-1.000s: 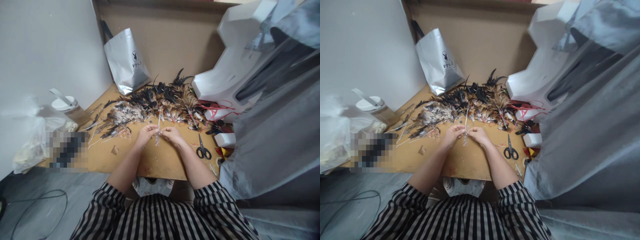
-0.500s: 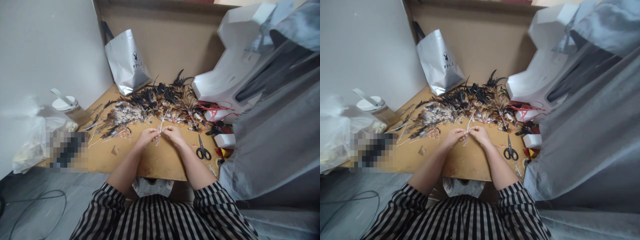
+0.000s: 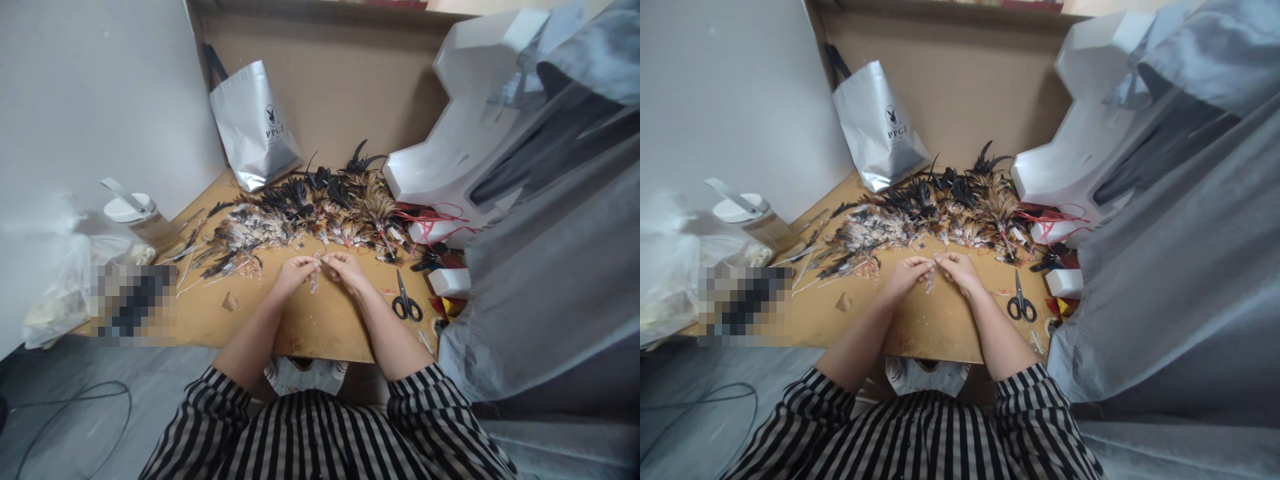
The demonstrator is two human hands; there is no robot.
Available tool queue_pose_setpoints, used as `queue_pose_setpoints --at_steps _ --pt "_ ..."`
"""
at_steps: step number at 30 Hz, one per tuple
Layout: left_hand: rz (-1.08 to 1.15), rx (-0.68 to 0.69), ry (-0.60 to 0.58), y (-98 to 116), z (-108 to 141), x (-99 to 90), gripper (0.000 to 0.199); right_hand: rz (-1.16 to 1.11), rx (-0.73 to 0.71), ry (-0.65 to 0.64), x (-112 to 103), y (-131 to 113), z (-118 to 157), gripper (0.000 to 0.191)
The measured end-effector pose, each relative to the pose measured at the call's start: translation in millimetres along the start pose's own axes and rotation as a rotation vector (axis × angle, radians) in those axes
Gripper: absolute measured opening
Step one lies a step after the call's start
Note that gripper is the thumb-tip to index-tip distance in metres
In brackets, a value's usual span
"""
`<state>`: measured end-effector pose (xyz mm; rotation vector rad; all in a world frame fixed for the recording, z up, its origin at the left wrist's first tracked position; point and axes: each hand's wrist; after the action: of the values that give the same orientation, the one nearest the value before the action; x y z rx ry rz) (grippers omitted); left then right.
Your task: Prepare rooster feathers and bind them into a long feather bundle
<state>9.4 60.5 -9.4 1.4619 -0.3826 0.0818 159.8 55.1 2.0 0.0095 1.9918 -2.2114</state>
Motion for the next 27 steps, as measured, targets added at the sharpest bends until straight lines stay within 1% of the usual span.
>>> queue_pose_setpoints --at_steps 4,9,14,16,19,23,27 --pt "-0.072 0.071 -0.009 3.5 4.2 4.1 0.020 -0.034 0.004 -0.022 0.7 2.8 -1.0 0.034" --pt "-0.062 0.097 -0.020 3.9 5.7 6.0 0.018 -0.024 -0.018 -0.008 -0.1 5.6 -2.9 0.029" --pt "0.001 0.050 -0.025 -1.7 -0.1 0.4 0.023 0.018 -0.062 0.060 -0.4 -1.1 -0.1 0.028" --pt "0.048 0.033 -0.023 -4.1 -2.8 -2.1 0.025 0.036 -0.081 0.067 0.1 -4.1 1.7 0.028" --pt "0.078 0.023 -0.018 -5.4 -4.6 -3.4 0.026 0.065 -0.094 0.049 0.6 -5.0 2.6 0.027" --pt "0.073 0.019 -0.054 -3.7 -4.1 -2.8 0.030 0.110 -0.114 0.033 0.2 -1.9 1.4 0.026" --pt "0.141 -0.061 -0.062 -3.6 -4.3 -3.8 0.038 0.195 -0.163 -0.018 0.0 -0.6 2.9 0.024"
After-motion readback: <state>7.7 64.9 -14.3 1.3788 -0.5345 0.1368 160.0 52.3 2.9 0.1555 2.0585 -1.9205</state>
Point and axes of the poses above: each hand's wrist, its own z-axis away from the middle knuckle, its own x-axis out of the palm, y = z × x, and after that the axes turned 14 degrees about z, right-handed
